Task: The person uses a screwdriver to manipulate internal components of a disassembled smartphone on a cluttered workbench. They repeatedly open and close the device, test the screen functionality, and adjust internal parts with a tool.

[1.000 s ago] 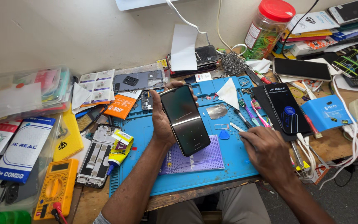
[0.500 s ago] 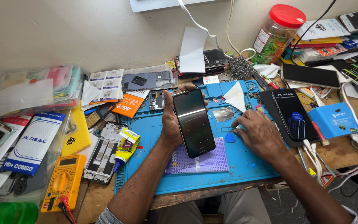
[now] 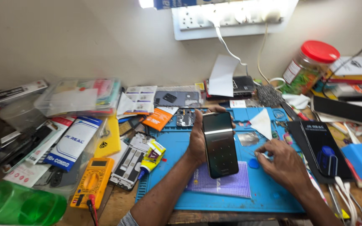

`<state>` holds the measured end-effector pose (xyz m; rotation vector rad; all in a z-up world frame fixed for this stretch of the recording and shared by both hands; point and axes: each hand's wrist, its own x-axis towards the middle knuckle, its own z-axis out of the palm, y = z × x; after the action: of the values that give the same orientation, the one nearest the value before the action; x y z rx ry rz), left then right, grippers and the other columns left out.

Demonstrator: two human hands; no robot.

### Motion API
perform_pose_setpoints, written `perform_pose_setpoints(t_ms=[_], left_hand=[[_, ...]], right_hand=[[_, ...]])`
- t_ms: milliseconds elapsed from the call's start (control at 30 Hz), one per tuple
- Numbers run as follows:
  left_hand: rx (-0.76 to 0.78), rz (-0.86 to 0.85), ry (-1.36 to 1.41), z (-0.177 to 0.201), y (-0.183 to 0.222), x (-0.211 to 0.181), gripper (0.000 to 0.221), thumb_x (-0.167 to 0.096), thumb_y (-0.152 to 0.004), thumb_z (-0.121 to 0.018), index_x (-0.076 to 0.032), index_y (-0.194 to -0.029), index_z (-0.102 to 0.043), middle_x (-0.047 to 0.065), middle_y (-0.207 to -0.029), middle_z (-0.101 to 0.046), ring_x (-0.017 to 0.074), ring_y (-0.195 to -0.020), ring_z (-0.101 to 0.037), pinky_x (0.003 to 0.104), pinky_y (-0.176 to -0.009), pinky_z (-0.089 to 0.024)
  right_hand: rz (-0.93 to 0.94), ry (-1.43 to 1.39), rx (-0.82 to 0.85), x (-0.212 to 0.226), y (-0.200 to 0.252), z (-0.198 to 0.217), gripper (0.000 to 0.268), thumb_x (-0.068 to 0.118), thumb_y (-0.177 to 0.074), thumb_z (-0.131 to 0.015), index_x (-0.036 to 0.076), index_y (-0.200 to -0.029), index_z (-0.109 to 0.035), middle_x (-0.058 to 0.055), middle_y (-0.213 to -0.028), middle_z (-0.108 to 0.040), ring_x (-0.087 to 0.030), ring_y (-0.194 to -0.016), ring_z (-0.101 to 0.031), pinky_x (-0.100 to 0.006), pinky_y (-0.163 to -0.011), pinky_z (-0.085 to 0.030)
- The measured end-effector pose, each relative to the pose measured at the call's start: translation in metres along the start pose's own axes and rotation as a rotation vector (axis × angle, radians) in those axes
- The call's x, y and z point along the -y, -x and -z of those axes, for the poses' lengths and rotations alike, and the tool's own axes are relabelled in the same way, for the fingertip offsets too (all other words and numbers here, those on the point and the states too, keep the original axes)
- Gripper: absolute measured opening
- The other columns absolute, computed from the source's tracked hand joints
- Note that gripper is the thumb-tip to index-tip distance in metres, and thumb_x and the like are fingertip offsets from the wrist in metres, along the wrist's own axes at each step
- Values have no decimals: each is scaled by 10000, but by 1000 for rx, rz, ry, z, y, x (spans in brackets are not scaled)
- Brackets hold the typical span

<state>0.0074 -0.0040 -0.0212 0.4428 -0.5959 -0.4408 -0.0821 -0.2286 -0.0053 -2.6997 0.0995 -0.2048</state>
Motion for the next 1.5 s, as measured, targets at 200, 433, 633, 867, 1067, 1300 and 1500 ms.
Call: perform_pose_setpoints(t_ms=[200, 433, 633, 867, 1067, 1300, 1500], left_hand=[[-34, 12, 27, 0, 0, 1, 721, -701, -1048, -403, -65, -1372, -505, 153, -1170, -621, 247, -1120, -672, 398, -926, -603], [-15, 23, 145, 9, 3, 9, 661, -659, -1056, -458, -91, -1386, -525, 131, -1186, -635, 242, -1092, -672, 405, -905, -598], [-327, 62, -22, 28, 18, 14, 592, -609, -1067, -404, -145, -1399, -563, 83, -1145, -679, 267, -967, -675, 507, -872, -582], [-188, 105, -166, 138, -12, 14, 953, -888, -904, -430, -109, -1449, -504, 302, -1371, -546, 510, -1222, -555, 775, -926, -443], [-231, 59, -232, 192, -4, 18, 936, -919, -909, -398, -108, -1373, -460, 334, -1424, -472, 533, -1346, -440, 815, -1030, -340], [-165, 46, -213, 191, -18, 16, 979, -921, -885, -416, -72, -1364, -498, 350, -1379, -492, 524, -1281, -503, 799, -960, -384], [-293, -29, -328, 59, 8, 22, 875, -843, -952, -439, -57, -1338, -460, 287, -1284, -539, 400, -1232, -579, 653, -1021, -472]], right_hand=[[192, 88, -252, -6, 12, -5, 205, 194, -834, -757, 136, -1025, -804, -79, -932, -718, -270, -891, -697, -425, -836, -555], [191, -393, -413, 13, 61, -32, 405, 21, -775, -766, 100, -1171, -731, -94, -1018, -719, -214, -811, -701, -367, -780, -580], [412, -443, -485, 20, 81, -43, 450, 129, -875, -838, 45, -1260, -620, -142, -1254, -686, -334, -1182, -673, -415, -1014, -552], [339, -498, -369, 11, 88, -32, 523, 246, -987, -778, 26, -1426, -597, -239, -1284, -664, -391, -1254, -657, -485, -1098, -528], [352, -479, -389, 8, 91, -34, 539, 277, -1013, -759, 5, -1444, -583, -254, -1292, -678, -398, -1270, -657, -507, -1146, -497], [345, -595, -299, 13, 85, -29, 627, 335, -1050, -707, -40, -1510, -503, -294, -1382, -634, -414, -1335, -633, -479, -1150, -510], [118, -842, -91, 28, 75, -20, 644, 394, -966, -703, -60, -1409, -590, -255, -1374, -644, -364, -1275, -638, -443, -1003, -536]])
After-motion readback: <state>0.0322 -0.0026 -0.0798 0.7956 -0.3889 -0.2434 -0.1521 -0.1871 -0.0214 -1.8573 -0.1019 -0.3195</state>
